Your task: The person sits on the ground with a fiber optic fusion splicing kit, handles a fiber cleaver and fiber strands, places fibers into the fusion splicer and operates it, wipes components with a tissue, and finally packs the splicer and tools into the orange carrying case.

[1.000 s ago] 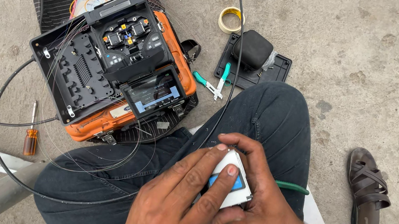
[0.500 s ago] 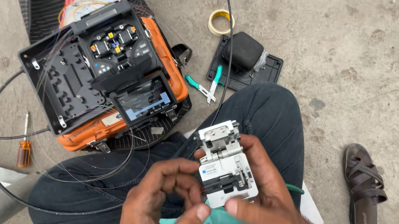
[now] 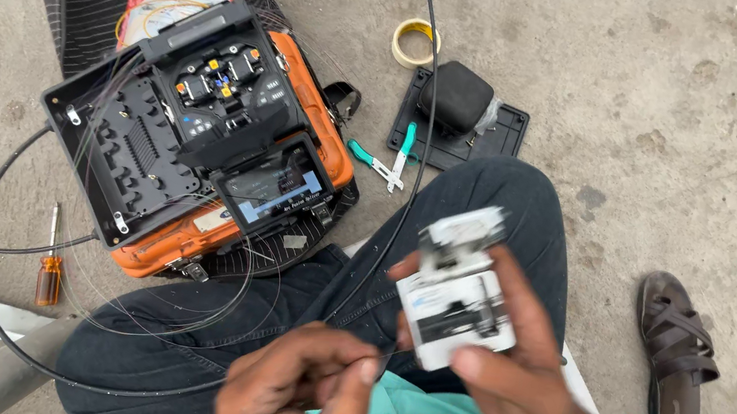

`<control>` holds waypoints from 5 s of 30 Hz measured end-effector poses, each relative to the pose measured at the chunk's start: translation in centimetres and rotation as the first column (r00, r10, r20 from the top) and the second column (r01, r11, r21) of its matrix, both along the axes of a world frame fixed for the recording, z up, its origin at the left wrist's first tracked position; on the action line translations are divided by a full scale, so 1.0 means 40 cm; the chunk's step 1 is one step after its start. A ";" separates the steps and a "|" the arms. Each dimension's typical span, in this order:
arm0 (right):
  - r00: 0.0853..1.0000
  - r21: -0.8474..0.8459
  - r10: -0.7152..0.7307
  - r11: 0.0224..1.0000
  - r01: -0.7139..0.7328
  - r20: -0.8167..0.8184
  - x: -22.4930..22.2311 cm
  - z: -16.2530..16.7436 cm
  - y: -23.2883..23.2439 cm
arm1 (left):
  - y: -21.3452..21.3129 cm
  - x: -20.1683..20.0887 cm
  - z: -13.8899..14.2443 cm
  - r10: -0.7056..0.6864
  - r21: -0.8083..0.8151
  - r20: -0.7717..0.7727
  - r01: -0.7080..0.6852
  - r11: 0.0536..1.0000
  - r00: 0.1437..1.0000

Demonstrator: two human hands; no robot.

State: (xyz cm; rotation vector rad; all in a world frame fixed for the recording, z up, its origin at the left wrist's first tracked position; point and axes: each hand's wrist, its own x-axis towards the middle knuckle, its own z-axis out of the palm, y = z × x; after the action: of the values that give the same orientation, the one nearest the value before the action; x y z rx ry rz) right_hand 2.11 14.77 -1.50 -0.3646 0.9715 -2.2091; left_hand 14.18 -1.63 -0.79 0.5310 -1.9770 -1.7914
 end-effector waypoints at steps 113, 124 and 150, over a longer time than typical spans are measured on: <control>0.399 0.632 0.626 0.763 -0.137 -0.670 -0.657 -0.121 -0.899 | -0.848 -0.425 -0.192 0.081 -0.469 0.103 -0.024 0.883 0.991; 0.389 0.641 0.631 0.757 -0.124 -0.671 -0.657 -0.106 -0.894 | -0.861 -0.428 -0.180 0.050 -0.474 0.135 0.020 0.880 0.990; 0.362 0.532 0.511 0.845 -0.048 -0.780 -0.643 0.008 -0.826 | -0.842 -0.430 -0.166 0.132 -0.494 0.131 -0.050 0.868 0.983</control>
State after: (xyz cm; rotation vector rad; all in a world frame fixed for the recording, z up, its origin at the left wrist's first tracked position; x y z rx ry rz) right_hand -23.63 -18.28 -1.16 -1.5218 1.7430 -1.2541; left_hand -3.04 -35.33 -7.45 0.5979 -2.3613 -1.1470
